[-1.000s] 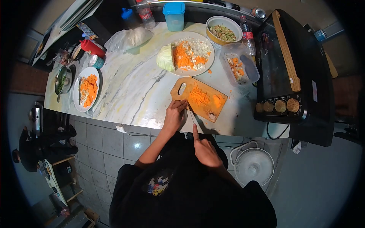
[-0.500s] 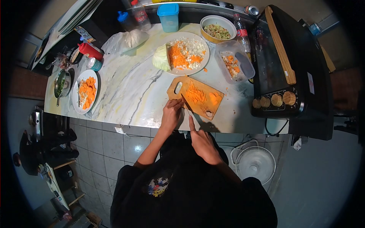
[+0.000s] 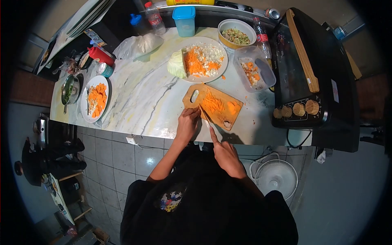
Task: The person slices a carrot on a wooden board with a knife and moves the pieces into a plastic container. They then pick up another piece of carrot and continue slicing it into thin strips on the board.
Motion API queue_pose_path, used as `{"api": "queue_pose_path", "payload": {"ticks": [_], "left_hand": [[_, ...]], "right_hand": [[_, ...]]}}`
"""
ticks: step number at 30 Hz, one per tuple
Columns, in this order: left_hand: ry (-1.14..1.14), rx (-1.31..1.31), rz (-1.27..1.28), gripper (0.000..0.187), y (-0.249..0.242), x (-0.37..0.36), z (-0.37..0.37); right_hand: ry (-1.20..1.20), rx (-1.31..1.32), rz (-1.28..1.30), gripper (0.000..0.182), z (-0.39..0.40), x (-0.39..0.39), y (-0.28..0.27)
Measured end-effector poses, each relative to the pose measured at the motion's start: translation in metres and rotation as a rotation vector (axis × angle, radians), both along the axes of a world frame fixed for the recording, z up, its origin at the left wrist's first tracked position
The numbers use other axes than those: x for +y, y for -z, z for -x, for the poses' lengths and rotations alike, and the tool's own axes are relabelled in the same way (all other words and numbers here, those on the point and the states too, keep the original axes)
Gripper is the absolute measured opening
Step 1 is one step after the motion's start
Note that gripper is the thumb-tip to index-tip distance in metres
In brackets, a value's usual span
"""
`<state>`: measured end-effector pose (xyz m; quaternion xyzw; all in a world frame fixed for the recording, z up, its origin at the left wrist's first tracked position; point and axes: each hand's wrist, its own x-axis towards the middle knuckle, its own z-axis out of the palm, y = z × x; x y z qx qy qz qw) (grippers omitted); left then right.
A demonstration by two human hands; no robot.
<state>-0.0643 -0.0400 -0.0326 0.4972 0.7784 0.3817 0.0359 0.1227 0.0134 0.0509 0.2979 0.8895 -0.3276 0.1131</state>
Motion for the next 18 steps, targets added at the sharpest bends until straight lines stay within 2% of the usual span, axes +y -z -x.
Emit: {"api": "queue_pose_path", "payload": {"ticks": [4, 8, 10, 13, 18], "left_hand": [[-0.021, -0.045, -0.011, 0.020, -0.002, 0.001, 0.002], [-0.016, -0.197, -0.010, 0.016, -0.008, 0.002, 0.010], [-0.009, -0.254, 0.002, 0.016, -0.014, 0.003, 0.010], [-0.061, -0.318, -0.028, 0.015, -0.016, 0.004, 0.011], [-0.228, -0.458, 0.083, 0.017, -0.026, 0.009, 0.007]], "right_hand": [[0.014, 0.012, 0.000, 0.079, -0.002, 0.000, -0.001], [0.043, 0.003, 0.049, 0.079, -0.005, 0.000, -0.004], [0.058, 0.114, 0.046, 0.078, -0.008, -0.001, -0.005], [0.029, 0.078, 0.091, 0.073, -0.006, 0.000, -0.017], [0.035, 0.015, 0.150, 0.071, -0.005, 0.002, -0.015]]}}
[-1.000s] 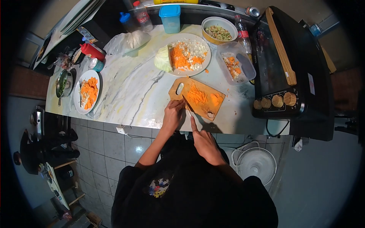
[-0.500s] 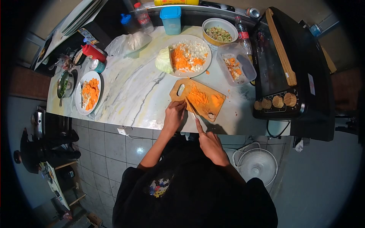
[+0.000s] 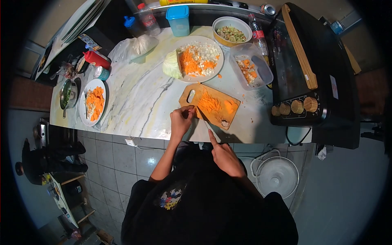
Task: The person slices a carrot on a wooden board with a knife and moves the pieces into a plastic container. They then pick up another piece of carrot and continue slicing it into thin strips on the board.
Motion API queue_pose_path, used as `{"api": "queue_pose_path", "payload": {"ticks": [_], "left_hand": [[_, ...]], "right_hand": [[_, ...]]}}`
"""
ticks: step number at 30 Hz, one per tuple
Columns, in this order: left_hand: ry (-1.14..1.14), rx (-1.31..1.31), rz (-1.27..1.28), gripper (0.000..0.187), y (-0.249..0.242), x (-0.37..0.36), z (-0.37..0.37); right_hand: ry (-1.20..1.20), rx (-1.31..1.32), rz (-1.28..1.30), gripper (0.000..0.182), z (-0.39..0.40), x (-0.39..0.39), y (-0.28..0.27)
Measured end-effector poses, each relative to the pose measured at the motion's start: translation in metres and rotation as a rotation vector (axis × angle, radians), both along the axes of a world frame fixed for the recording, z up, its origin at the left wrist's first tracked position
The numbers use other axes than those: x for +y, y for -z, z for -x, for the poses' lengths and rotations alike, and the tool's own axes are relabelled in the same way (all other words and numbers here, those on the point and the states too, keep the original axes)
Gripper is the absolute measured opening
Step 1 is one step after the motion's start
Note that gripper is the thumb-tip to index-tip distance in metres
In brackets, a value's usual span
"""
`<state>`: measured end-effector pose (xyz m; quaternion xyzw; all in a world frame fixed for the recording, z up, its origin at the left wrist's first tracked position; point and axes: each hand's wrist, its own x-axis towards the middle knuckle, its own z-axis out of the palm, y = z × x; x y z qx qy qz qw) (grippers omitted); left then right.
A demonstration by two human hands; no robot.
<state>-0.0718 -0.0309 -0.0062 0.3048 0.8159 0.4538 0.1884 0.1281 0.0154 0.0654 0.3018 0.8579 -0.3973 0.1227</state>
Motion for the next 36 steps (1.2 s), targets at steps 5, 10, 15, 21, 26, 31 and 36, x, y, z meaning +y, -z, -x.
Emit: {"api": "queue_pose_path", "payload": {"ticks": [5, 10, 15, 21, 26, 31, 36], "left_hand": [[-0.041, -0.079, 0.042, 0.018, 0.010, 0.005, 0.001], [-0.060, -0.123, 0.036, 0.018, 0.022, 0.004, 0.004], [-0.070, -0.126, 0.013, 0.019, 0.020, 0.005, 0.004], [-0.051, -0.074, 0.000, 0.018, 0.020, 0.004, 0.003], [-0.043, -0.072, 0.006, 0.019, 0.021, 0.004, 0.004], [-0.040, -0.036, 0.012, 0.019, 0.017, 0.005, 0.002], [-0.036, -0.026, -0.008, 0.018, 0.015, 0.005, 0.002]], "right_hand": [[0.007, 0.036, 0.004, 0.072, -0.002, 0.000, 0.002], [0.018, 0.035, 0.039, 0.073, -0.001, 0.000, 0.005], [0.064, 0.069, 0.040, 0.078, -0.004, -0.005, 0.011], [0.045, 0.006, 0.043, 0.081, -0.006, -0.011, 0.005], [0.040, 0.012, 0.065, 0.081, -0.005, -0.014, 0.009], [0.020, 0.016, 0.047, 0.083, -0.003, -0.019, 0.013], [0.020, -0.100, 0.074, 0.086, 0.007, -0.021, 0.001]]}}
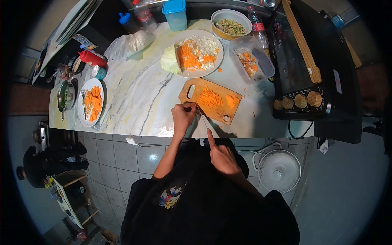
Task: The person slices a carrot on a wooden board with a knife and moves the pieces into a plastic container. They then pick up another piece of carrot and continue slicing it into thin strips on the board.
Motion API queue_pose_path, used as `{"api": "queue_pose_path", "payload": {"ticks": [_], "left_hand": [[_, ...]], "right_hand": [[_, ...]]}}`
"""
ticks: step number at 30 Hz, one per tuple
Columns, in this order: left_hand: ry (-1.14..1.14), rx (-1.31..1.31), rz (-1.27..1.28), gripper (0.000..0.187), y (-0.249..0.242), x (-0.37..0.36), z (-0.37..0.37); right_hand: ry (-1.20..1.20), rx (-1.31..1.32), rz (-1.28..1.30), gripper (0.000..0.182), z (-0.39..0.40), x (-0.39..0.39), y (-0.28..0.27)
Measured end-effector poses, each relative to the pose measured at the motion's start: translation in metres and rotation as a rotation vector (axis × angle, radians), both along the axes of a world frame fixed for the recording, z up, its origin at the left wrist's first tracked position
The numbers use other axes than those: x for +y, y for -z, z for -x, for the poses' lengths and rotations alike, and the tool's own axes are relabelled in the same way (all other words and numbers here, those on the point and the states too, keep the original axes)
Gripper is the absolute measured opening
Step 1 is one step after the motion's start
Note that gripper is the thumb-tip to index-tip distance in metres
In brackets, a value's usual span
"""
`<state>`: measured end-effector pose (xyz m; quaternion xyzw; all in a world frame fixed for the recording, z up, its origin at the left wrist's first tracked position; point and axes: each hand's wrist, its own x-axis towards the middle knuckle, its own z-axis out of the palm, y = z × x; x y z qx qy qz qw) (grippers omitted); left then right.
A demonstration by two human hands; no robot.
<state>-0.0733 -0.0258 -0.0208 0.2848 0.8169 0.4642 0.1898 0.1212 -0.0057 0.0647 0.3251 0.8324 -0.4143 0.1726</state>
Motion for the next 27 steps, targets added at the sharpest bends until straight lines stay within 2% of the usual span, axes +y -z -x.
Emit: {"api": "queue_pose_path", "payload": {"ticks": [5, 11, 13, 17, 19, 23, 25, 27], "left_hand": [[-0.001, 0.010, 0.044, 0.018, -0.003, 0.000, -0.001], [-0.016, -0.018, 0.029, 0.019, -0.002, 0.002, -0.002], [-0.023, -0.021, 0.058, 0.019, -0.003, 0.002, -0.001], [-0.023, -0.020, 0.040, 0.019, 0.000, 0.001, -0.002], [-0.019, -0.013, 0.026, 0.019, 0.000, 0.001, -0.002], [-0.015, -0.032, 0.062, 0.018, -0.004, 0.002, -0.002], [-0.009, -0.028, 0.061, 0.017, -0.005, 0.003, -0.001], [-0.008, -0.022, 0.073, 0.017, -0.005, 0.002, -0.001]], "right_hand": [[0.002, -0.051, -0.086, 0.083, 0.003, -0.005, 0.004], [-0.002, -0.020, -0.051, 0.084, 0.003, 0.002, -0.007], [-0.035, -0.078, 0.024, 0.093, 0.007, 0.006, -0.010], [-0.029, -0.093, 0.032, 0.090, 0.008, 0.005, -0.011], [-0.001, -0.020, -0.040, 0.088, 0.007, 0.001, -0.003], [-0.042, -0.053, -0.102, 0.091, 0.011, 0.001, -0.006], [-0.121, -0.096, -0.054, 0.080, 0.015, 0.007, -0.011], [-0.129, -0.088, -0.051, 0.080, 0.018, 0.012, -0.016]]}}
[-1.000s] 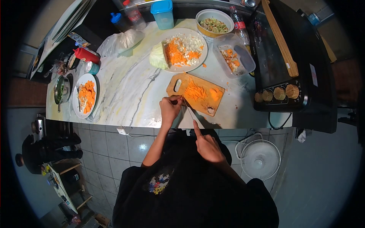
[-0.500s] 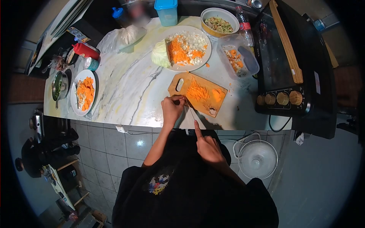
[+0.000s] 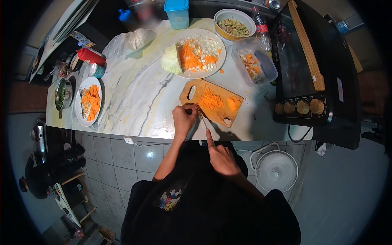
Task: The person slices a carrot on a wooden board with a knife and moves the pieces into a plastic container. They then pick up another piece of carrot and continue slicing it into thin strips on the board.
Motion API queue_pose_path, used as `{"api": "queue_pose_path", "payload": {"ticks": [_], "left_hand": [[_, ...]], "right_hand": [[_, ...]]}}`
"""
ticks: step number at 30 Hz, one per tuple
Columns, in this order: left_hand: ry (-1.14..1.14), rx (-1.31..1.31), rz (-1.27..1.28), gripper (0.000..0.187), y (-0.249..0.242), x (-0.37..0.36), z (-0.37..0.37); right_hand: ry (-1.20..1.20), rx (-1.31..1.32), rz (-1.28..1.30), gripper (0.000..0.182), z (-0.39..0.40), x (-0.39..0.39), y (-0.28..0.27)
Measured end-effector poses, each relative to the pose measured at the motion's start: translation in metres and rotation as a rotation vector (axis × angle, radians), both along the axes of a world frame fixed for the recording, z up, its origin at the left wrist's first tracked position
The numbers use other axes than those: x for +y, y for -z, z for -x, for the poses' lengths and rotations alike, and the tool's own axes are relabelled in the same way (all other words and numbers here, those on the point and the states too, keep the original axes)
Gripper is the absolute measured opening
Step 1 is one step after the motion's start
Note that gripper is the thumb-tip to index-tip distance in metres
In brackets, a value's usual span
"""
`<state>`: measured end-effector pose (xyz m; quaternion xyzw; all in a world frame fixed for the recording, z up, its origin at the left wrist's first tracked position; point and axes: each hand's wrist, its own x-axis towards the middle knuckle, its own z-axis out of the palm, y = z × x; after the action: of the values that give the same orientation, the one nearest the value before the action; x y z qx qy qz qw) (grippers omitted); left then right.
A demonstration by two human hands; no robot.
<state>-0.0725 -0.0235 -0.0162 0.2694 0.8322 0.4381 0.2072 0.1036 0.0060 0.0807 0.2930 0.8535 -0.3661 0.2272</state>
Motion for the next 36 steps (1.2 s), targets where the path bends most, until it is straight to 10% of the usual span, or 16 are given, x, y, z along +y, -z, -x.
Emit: {"api": "queue_pose_path", "payload": {"ticks": [36], "left_hand": [[0.014, -0.067, -0.066, 0.017, 0.003, -0.007, -0.001]], "right_hand": [[0.068, 0.282, -0.047, 0.078, -0.033, 0.017, 0.024]]}}
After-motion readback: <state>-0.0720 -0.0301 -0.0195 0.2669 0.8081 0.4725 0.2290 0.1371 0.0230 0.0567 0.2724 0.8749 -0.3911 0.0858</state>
